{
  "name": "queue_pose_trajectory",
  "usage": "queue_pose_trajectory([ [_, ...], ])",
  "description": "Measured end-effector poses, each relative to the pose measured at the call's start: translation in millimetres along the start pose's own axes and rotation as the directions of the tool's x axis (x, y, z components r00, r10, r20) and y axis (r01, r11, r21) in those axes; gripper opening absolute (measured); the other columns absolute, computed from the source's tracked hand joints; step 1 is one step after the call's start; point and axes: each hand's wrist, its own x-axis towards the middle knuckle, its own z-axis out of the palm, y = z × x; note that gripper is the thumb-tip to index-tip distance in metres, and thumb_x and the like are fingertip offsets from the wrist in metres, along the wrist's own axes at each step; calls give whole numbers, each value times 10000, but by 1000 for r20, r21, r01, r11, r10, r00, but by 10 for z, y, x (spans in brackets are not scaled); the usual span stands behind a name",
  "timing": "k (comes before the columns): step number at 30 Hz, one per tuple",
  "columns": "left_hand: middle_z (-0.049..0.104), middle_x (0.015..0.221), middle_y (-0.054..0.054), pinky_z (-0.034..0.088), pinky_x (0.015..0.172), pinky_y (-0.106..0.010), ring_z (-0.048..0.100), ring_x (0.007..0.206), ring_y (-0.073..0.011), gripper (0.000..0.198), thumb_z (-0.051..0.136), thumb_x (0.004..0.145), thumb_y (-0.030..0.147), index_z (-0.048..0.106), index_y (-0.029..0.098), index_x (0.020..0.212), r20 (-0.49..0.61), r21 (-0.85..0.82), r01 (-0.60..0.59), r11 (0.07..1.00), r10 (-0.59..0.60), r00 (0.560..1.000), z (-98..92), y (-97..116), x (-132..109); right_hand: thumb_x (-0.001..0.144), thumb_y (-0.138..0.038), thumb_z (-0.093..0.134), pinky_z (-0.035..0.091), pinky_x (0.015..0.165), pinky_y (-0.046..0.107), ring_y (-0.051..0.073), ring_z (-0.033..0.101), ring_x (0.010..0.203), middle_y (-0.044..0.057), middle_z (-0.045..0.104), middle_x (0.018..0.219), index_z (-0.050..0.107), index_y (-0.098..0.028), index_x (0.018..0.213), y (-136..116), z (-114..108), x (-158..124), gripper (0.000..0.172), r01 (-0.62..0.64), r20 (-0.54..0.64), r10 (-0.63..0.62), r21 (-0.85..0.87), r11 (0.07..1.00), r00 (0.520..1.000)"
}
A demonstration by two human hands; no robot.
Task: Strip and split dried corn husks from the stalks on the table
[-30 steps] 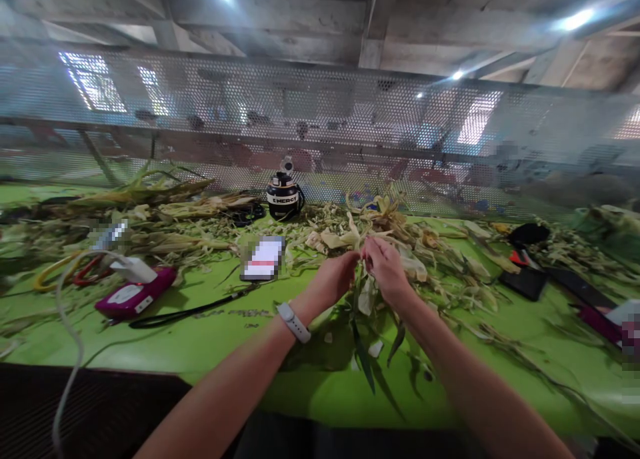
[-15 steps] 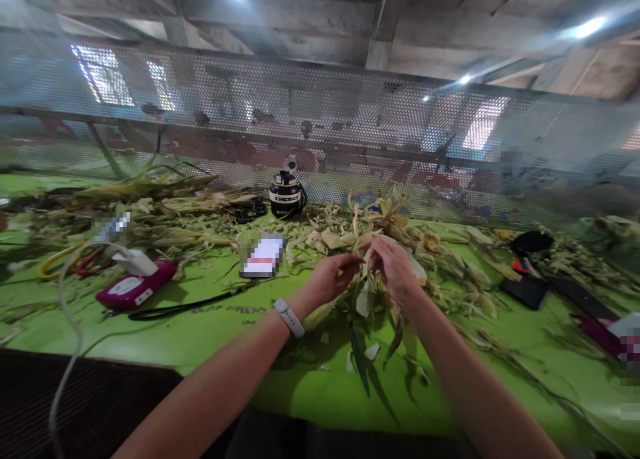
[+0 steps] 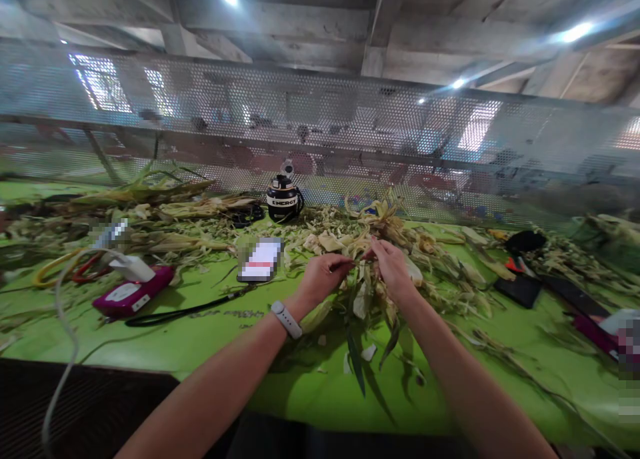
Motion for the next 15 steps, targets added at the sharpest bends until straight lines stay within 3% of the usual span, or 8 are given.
queue_pose_trajectory([
  [7, 662, 890, -86, 460, 803, -354, 580, 866, -214, 157, 608, 791, 294, 745, 233, 836, -97, 203, -186, 961, 209, 973, -91, 59, -15, 689, -604, 535, 287, 381, 237, 91, 361, 360, -59, 431, 442, 493, -215, 582, 12, 37, -1, 406, -48, 7, 48, 116, 992, 999],
  [11, 704, 930, -83, 463, 834, -357, 612, 879, -203, 153, 600, 801, 247, 740, 230, 858, 56, 30, -305, 952, 303, 951, -108, 67, -30, 668, -598, 560, 267, 374, 230, 84, 352, 348, -64, 413, 422, 495, -208, 568, -3, 51, -12, 407, -77, 16, 76, 127, 989, 997],
  [13, 719, 870, -74, 480, 777, -306, 629, 812, -180, 148, 615, 789, 238, 740, 201, 857, 154, -92, -287, 953, 299, 942, -90, 69, -42, 655, -602, 573, 263, 377, 231, 83, 357, 351, -61, 421, 423, 505, -203, 555, 0, 58, -15, 418, -74, 25, 71, 132, 989, 997],
  [15, 721, 811, -68, 481, 719, -266, 630, 747, -162, 152, 634, 771, 256, 740, 168, 836, 215, -191, -198, 962, 237, 947, -60, 81, -48, 642, -602, 589, 269, 384, 228, 82, 373, 369, -52, 447, 444, 515, -194, 542, 11, 68, -14, 426, -49, 35, 45, 128, 991, 998],
])
